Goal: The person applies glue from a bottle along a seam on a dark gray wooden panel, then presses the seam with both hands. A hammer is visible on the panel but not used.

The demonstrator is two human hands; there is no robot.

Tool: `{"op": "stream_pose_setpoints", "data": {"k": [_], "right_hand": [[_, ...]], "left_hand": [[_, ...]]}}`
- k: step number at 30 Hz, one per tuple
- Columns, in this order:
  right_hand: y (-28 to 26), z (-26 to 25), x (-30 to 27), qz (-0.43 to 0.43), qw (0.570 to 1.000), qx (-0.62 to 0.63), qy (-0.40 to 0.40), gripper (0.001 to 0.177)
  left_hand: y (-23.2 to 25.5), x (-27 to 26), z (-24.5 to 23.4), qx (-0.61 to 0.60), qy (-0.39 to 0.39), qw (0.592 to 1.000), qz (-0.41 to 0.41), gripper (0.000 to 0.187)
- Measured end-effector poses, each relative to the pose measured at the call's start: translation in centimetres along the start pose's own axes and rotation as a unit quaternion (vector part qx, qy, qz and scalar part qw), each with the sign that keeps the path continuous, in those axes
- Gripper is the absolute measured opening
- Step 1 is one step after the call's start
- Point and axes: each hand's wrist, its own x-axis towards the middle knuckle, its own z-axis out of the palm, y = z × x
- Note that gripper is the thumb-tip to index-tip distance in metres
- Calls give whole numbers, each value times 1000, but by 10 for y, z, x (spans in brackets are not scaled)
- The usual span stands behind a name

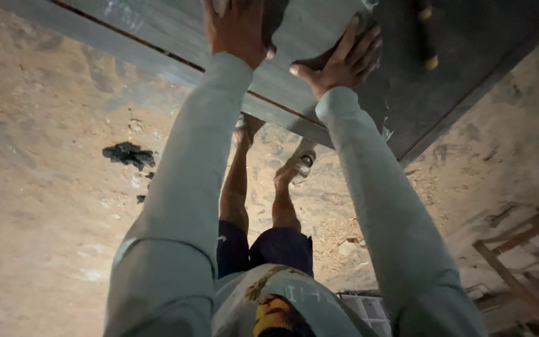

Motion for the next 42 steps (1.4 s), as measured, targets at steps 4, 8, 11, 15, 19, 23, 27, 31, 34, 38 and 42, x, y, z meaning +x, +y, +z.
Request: {"op": "stream_pose_setpoints", "data": {"k": [4,8,11,15,19,23,27,31,34,38,42], "right_hand": [[-9,-11,0,28,999,-18,-28,157],[-29,-36,9,99,990,6,-100,159],[-36,-43,9,150,981,12,-126,159],[-17,-19,2,112,991,56,-52,146],[74,4,30,196,931,299,70,88],[196,-12,67,-17,951,-98,293,79],[227,-35,94,-57,998,-30,25,64],[226,-49,98,-50,997,-2,52,49],[233,-72,58,-16,993,116,-19,22],[232,-133,-42,-116,992,50,-16,20],[215,-197,-90,-308,929,-82,-186,19]], "left_hand": [[0,3,5,3,-63,998,1,114],[-4,5,11,-17,-25,999,22,118],[-3,5,13,38,63,996,46,108],[1,7,3,119,78,989,46,115],[3,6,-10,9,-80,997,-4,134],[1,0,-2,-20,-26,999,-27,137],[2,-21,17,-4,102,994,-37,125],[36,-76,27,-101,158,978,-93,91],[104,-117,13,-227,287,928,-71,34],[194,-155,-27,-163,248,945,135,44],[224,-188,-54,-141,15,976,164,53]]}}
